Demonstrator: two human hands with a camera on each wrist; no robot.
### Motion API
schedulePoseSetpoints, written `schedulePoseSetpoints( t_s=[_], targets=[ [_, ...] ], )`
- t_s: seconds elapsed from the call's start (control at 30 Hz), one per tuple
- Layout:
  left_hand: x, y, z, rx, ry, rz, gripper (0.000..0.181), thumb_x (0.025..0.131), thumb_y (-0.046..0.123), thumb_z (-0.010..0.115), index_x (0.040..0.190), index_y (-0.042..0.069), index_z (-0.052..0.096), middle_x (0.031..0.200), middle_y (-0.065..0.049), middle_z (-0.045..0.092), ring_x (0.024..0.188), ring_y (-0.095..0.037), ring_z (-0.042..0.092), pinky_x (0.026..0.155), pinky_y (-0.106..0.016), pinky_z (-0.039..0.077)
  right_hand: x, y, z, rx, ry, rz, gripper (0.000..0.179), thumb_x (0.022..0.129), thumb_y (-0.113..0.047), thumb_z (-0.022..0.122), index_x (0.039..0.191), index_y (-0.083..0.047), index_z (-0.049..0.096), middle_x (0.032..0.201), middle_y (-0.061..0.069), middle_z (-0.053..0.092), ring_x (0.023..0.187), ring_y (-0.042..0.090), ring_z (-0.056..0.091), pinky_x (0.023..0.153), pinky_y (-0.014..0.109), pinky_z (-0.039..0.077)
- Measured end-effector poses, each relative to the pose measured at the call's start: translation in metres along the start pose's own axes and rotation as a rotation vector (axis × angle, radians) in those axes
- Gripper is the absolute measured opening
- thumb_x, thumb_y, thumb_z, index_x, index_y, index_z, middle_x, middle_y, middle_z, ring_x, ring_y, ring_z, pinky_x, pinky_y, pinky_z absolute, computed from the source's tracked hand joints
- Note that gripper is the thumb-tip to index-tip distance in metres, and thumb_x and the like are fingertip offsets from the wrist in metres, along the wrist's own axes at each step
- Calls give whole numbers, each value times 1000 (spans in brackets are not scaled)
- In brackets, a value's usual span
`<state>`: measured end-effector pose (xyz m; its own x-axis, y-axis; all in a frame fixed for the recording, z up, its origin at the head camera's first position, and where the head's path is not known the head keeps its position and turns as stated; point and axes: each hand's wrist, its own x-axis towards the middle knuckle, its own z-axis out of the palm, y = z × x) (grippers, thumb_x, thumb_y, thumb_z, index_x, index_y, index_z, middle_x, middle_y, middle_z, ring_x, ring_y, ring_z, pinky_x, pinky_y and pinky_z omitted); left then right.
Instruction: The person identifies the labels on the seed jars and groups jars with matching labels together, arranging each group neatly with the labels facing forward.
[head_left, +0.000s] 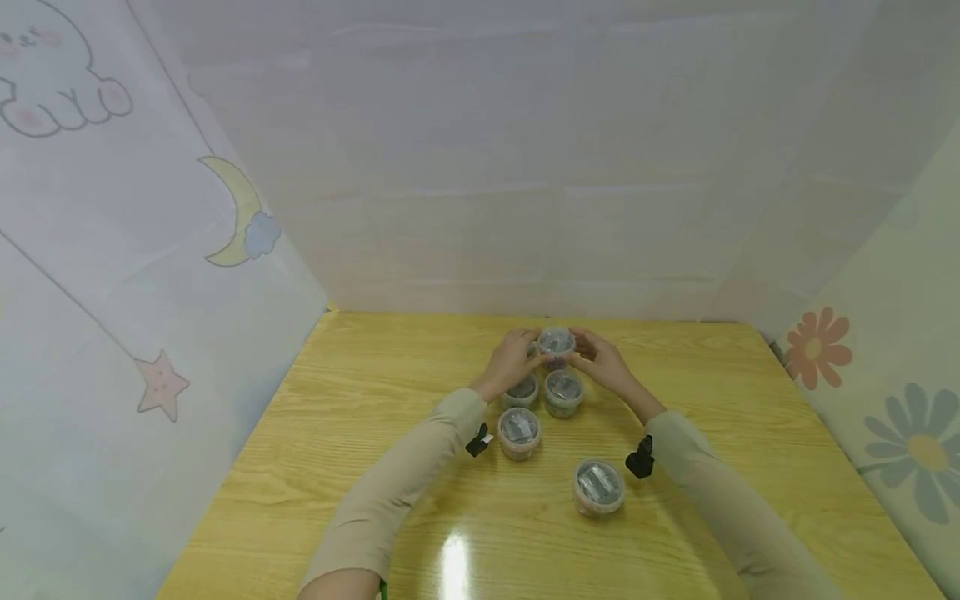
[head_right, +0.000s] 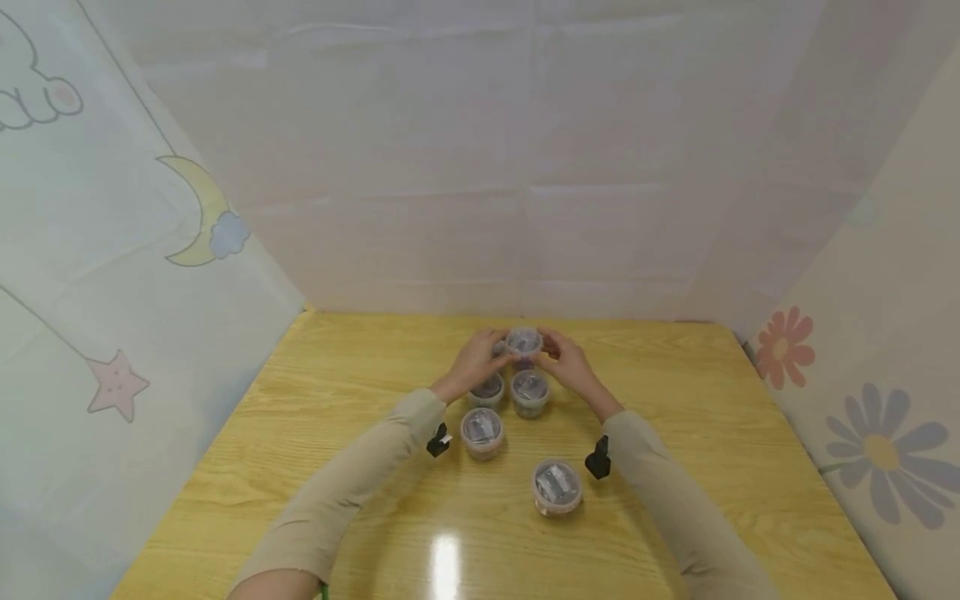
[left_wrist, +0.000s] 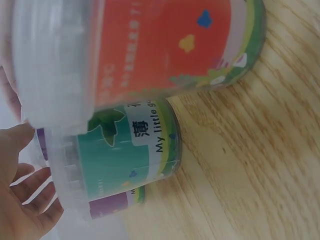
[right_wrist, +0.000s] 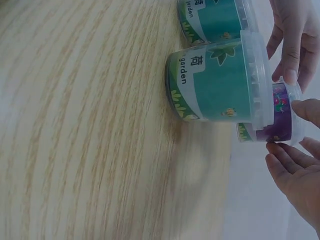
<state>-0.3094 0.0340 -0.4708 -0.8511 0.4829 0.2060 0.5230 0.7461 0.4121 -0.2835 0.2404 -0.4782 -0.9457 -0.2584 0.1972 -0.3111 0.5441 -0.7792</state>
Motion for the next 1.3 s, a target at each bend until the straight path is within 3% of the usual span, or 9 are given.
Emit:
schedulePoseSetpoints(
  t_s=[0.27,0.6,0.9,1.1,1.3],
  targets=[
    [4,0,8,36,-13,5,56,89,45,56,136,14,48,122,-5,57,107,-18,51,84,-31,50,2,12,2,-28,-36,-13,60,91,-20,61,141,0,34,133,28,45,115,42,51,95,52,44],
    [8,-1,10,127,-4,41,54,89,47,55,132,14,53,127,-4,57,116,-21,48,95,-38,45,0,13,3,-34,-53,-22,62,93,-24,57,144,0,29,140,27,37,119,43,48,97,54,42],
    [7,-4,22,300,4,131,44,89,46,55,122,17,60,124,-1,56,115,-19,49,94,-36,46,-4,18,6,-5,-89,21,55,92,-19,59,139,3,37,139,27,39,116,43,50,90,50,48],
    [9,-4,23,297,33,139,44,88,47,55,120,18,61,121,0,58,113,-19,50,92,-37,48,-5,15,5,6,-82,15,54,93,-21,58,139,1,39,139,25,39,117,44,49,91,51,47],
    [7,-2,23,267,15,125,42,89,45,57,120,17,61,122,0,57,114,-20,49,94,-38,46,-6,18,5,-27,-79,6,55,93,-23,57,138,1,39,139,26,39,115,45,50,90,51,48]
  ],
)
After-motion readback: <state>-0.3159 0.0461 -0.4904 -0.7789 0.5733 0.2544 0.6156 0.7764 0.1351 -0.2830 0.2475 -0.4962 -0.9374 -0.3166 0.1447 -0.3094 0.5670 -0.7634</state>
